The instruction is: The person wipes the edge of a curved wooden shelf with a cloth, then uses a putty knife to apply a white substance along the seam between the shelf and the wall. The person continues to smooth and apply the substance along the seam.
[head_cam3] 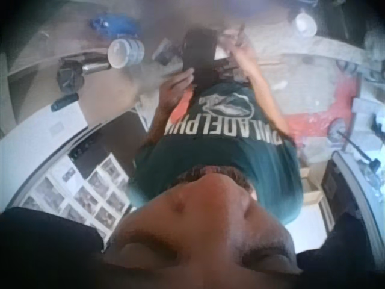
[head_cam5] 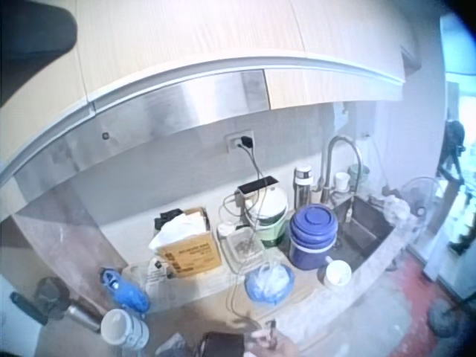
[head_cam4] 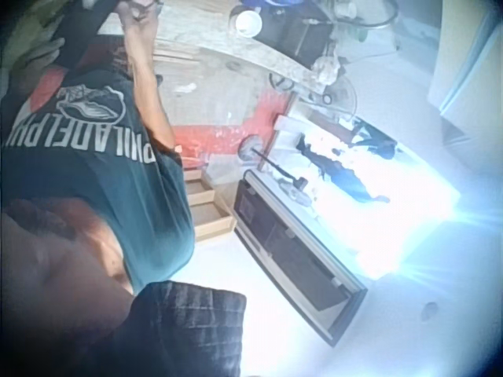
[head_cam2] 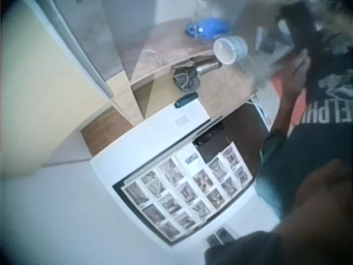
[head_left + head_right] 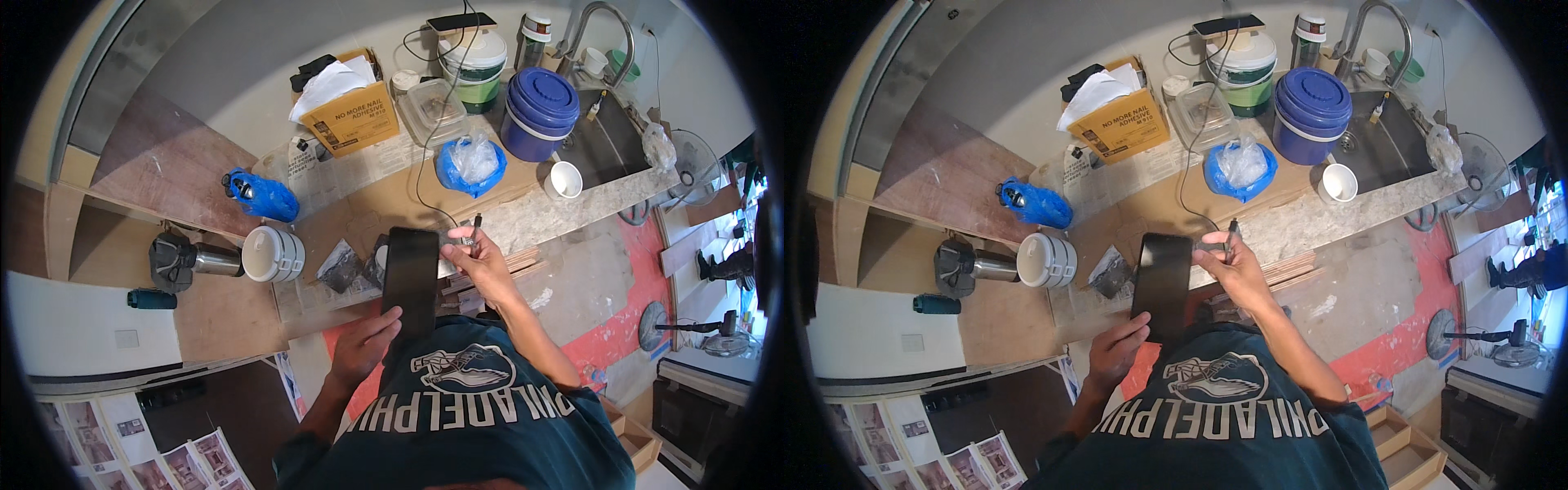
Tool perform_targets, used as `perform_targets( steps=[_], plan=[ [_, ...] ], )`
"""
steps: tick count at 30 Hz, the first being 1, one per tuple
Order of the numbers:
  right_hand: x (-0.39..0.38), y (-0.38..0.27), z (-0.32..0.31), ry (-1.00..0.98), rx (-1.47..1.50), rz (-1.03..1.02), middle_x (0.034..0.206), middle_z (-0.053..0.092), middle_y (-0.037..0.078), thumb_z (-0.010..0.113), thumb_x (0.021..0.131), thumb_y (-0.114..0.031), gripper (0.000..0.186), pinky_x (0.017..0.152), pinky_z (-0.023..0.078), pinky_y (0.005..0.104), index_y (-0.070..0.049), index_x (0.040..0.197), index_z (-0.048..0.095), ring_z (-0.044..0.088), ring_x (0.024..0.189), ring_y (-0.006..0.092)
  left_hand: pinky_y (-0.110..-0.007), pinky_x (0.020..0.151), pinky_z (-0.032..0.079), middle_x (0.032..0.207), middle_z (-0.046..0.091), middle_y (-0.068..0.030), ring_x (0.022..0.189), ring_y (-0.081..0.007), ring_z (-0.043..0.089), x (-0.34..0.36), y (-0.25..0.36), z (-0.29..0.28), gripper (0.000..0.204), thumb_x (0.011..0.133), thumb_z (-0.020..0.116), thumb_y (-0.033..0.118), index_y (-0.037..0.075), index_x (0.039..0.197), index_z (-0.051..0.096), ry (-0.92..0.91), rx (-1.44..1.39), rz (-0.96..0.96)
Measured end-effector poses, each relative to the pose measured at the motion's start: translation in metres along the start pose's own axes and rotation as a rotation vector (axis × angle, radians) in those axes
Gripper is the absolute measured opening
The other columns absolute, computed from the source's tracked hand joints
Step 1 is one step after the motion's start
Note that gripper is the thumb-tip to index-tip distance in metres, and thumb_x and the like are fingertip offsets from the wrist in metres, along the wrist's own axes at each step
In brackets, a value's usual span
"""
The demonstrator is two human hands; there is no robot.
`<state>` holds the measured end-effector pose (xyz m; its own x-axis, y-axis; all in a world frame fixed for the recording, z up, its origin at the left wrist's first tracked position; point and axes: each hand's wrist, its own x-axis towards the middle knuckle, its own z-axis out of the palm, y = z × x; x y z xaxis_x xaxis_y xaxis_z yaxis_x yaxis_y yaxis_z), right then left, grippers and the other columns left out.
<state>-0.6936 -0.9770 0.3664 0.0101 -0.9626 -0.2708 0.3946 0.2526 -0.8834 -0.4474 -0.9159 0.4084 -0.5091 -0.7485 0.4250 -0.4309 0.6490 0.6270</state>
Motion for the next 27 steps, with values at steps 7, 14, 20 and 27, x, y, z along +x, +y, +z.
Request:
perform_targets(
  steps=[7, 14, 20, 27],
  plan=[
    [-0.002, -0.009, -0.005, 0.05, 0.03, 0.015, 0.074, 0.059, -0.006, 0.071, 0.087, -0.02, 0.018, 0.056, 0.033, 0.0189, -0.003, 0.093, 0.067, 0.044, 0.061, 0.0015, -0.037, 0.093, 0.05, 0.125, 0.059, -0.0196, 0.11, -0.0286, 0.062, 0.022, 0.016, 0.032, 0.049, 0.082, 0.071, 0.012, 0.003, 0.127, 0.052, 0.205, -0.62, -0.167],
    [-0.022, -0.036, 0.023, -0.109, -0.11, -0.013, 0.065, 0.056, -0.003, 0.069, 0.089, -0.015, 0.02, 0.045, 0.036, 0.0196, 0.001, 0.1, 0.065, 0.047, 0.049, 0.0039, -0.046, 0.098, 0.046, 0.126, 0.056, -0.0206, 0.113, -0.0326, 0.059, 0.058, -0.009, 0.046, 0.09, 0.086, 0.027, 0.077, 0.004, 0.138, 0.038, -0.225, -1.817, -0.781],
    [-0.024, -0.04, 0.033, -0.039, -0.271, -0.067, 0.066, 0.054, 0.001, 0.058, 0.096, -0.025, 0.031, 0.038, 0.043, 0.0256, 0.0, 0.113, 0.056, 0.05, 0.046, 0.009, -0.047, 0.083, 0.051, 0.098, 0.06, -0.0176, 0.089, -0.0313, 0.062, 0.069, -0.01, 0.057, 0.098, 0.083, 0.021, 0.082, -0.002, 0.124, 0.049, -0.04, -1.929, -0.782],
    [-0.019, -0.022, 0.014, 0.089, -0.39, -0.227, 0.071, 0.048, 0.001, 0.038, 0.103, -0.042, 0.041, 0.057, 0.038, 0.0245, -0.003, 0.108, 0.053, 0.043, 0.066, 0.0088, -0.047, 0.078, 0.05, 0.091, 0.059, -0.0163, 0.081, -0.0308, 0.06, 0.076, -0.029, 0.036, 0.091, 0.081, 0.026, 0.084, 0.0, 0.103, 0.056, 0.404, -1.871, -0.735]
  ],
)
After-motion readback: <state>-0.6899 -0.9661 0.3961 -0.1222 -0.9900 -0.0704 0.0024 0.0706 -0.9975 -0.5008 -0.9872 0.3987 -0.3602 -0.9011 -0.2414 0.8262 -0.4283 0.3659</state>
